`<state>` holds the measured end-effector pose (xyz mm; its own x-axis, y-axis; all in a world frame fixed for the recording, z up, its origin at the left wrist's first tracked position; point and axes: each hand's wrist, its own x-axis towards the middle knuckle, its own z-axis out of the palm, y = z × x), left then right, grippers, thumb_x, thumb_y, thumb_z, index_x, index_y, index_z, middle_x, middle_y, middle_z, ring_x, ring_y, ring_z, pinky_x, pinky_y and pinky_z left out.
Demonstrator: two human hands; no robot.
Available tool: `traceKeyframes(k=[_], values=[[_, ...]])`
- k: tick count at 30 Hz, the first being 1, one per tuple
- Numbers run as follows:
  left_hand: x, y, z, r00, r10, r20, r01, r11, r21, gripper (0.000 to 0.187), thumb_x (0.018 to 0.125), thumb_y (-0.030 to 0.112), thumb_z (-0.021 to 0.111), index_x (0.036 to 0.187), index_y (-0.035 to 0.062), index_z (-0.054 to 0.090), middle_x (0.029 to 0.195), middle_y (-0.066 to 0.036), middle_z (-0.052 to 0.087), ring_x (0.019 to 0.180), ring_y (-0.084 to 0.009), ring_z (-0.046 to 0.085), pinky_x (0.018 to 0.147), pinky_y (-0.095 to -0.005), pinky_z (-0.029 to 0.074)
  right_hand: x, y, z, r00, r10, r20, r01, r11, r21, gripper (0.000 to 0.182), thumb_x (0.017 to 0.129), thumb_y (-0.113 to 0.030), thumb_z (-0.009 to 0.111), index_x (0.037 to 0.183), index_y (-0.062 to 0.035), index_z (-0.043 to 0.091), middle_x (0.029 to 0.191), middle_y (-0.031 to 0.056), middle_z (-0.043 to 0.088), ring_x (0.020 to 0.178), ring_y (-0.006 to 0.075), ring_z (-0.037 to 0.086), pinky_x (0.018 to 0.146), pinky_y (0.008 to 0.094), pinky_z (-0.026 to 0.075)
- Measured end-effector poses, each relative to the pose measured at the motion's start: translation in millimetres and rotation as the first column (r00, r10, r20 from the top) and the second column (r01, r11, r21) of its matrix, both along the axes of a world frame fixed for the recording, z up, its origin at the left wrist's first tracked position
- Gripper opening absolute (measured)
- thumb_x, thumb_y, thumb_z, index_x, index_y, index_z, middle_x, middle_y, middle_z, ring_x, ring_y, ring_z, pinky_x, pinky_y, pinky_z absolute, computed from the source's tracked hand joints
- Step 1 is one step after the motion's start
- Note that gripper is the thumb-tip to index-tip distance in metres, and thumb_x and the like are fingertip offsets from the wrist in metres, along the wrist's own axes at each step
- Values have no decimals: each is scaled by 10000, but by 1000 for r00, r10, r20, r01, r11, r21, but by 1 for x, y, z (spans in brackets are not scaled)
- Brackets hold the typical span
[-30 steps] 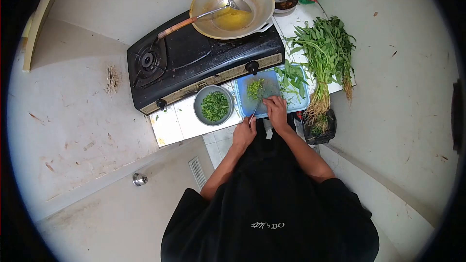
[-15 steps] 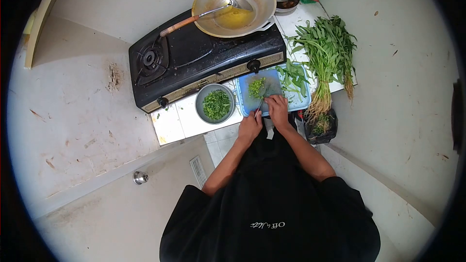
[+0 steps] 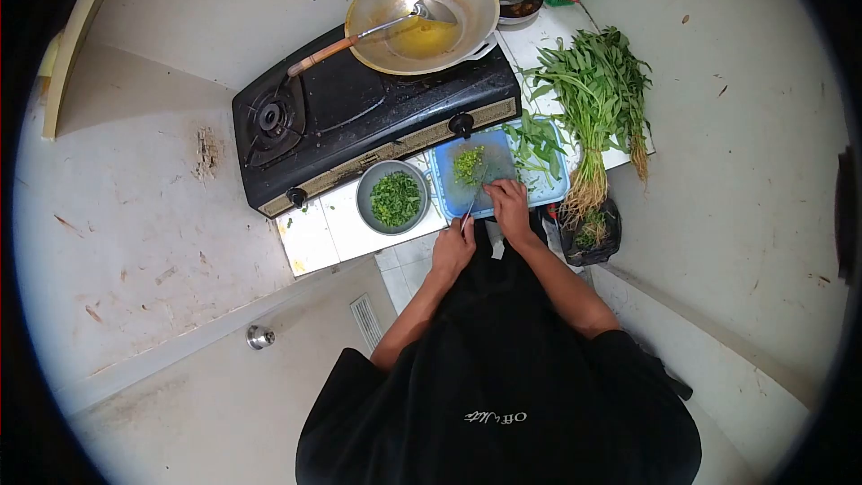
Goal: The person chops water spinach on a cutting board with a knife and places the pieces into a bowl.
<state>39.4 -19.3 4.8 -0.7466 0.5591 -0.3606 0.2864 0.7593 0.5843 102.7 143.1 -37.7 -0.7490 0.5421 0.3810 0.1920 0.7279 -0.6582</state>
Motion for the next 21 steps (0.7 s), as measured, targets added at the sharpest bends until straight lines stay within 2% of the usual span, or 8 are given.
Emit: traceKeyframes(k=[6,9,11,14,21], values=[[6,-7,3,999,-13,46,16,998,-56,466,1059,402,472,1117,-32,633,844,-352,678,840,-547,668,754,-613,532,1,0,2,1000,6,30,-6,1000,6,251,802,4,654,1017,-85,747,995,65,650,984,273,606,855,418,422],[5,-2,-1,998,-2,63,1,1000,13,472,1058,411,471,1106,-31,632,837,-358,673,841,-550,666,759,-618,532,0,-1,1,1000,13,20,-13,1000,-2,245,808,-2,650,1021,-84,742,1001,64,649,988,274,607,851,415,421],[2,8,-9,1000,-7,-15,7,1000,13,475,1050,415,482,1084,-28,647,846,-359,677,818,-553,670,744,-620,541,-1,-1,1,1000,5,11,-5,1000,-3,240,810,-5,649,1020,-82,737,992,63,649,984,274,608,849,415,418],[-4,24,-9,999,-15,-44,14,1000,-25,474,1050,418,481,1074,-25,647,859,-356,680,819,-546,674,741,-619,544,-1,0,-1,1000,11,28,-10,1000,-29,231,811,-4,652,1012,-81,735,980,60,651,980,274,610,848,415,415],[13,-12,-1,1000,-15,-4,14,995,-103,472,1050,420,482,1045,-23,643,796,-341,678,789,-540,678,711,-611,551,-2,-2,0,999,-30,-18,29,998,-53,211,822,0,642,997,-75,734,953,68,667,942,291,613,845,423,418]])
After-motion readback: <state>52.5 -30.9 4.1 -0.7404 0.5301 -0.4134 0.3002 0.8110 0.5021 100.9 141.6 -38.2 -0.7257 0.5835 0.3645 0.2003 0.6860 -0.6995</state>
